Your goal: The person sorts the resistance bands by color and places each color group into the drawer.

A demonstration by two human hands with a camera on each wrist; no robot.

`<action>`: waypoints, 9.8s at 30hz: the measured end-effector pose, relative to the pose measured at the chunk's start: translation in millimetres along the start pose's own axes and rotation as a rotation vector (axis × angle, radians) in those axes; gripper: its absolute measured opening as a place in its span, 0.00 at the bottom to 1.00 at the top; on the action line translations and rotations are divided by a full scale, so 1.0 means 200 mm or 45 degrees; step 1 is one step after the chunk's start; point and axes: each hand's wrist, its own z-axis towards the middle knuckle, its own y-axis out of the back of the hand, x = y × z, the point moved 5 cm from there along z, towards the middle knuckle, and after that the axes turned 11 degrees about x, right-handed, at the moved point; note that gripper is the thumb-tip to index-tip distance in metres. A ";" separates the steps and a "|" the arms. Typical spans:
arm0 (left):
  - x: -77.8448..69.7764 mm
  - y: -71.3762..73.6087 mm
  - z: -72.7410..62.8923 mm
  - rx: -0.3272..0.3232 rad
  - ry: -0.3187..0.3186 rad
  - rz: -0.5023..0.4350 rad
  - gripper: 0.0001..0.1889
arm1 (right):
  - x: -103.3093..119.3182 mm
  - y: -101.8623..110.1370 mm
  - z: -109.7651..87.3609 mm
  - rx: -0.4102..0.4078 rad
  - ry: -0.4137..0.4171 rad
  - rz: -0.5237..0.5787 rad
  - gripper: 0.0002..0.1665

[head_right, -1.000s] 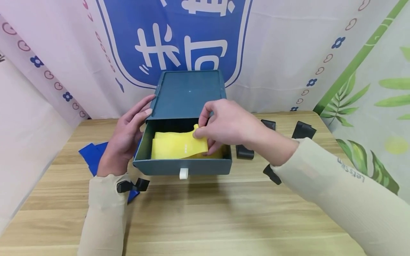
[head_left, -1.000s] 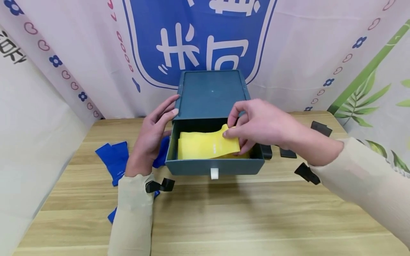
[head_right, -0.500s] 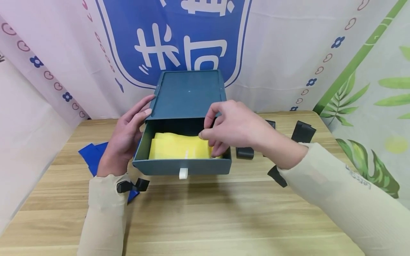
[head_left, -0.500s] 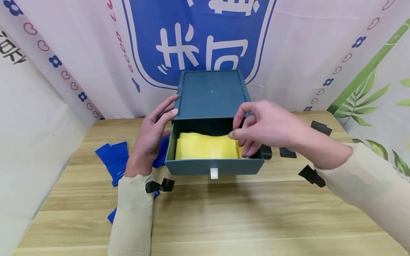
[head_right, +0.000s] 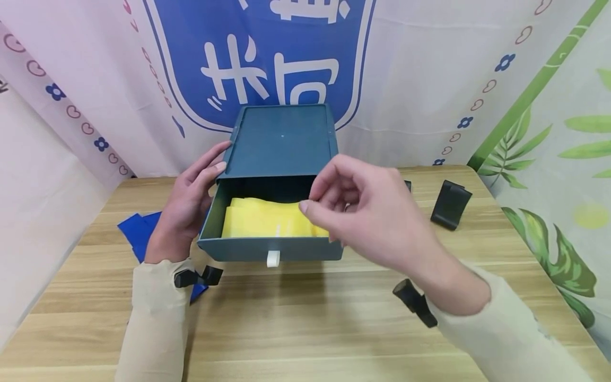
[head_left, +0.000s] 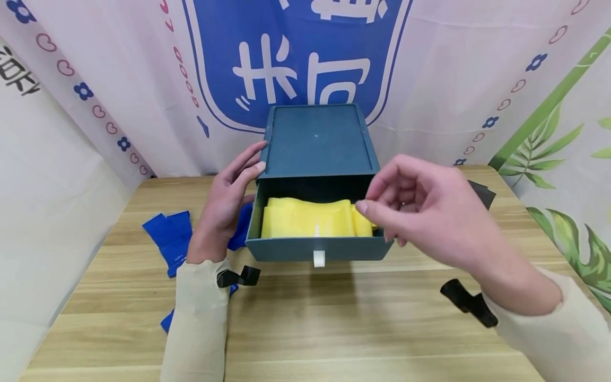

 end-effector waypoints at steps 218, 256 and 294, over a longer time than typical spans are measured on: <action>-0.01 0.02 -0.02 0.105 0.058 0.031 0.27 | -1.26 -0.06 0.21 0.248 -0.445 -0.211 0.25; 0.00 0.01 -0.01 0.104 0.049 0.022 0.28 | -0.98 0.15 0.11 -0.156 -0.420 -0.232 0.17; 0.00 0.01 0.00 0.104 0.039 0.026 0.28 | -0.65 0.22 -0.09 -0.300 0.347 0.992 0.19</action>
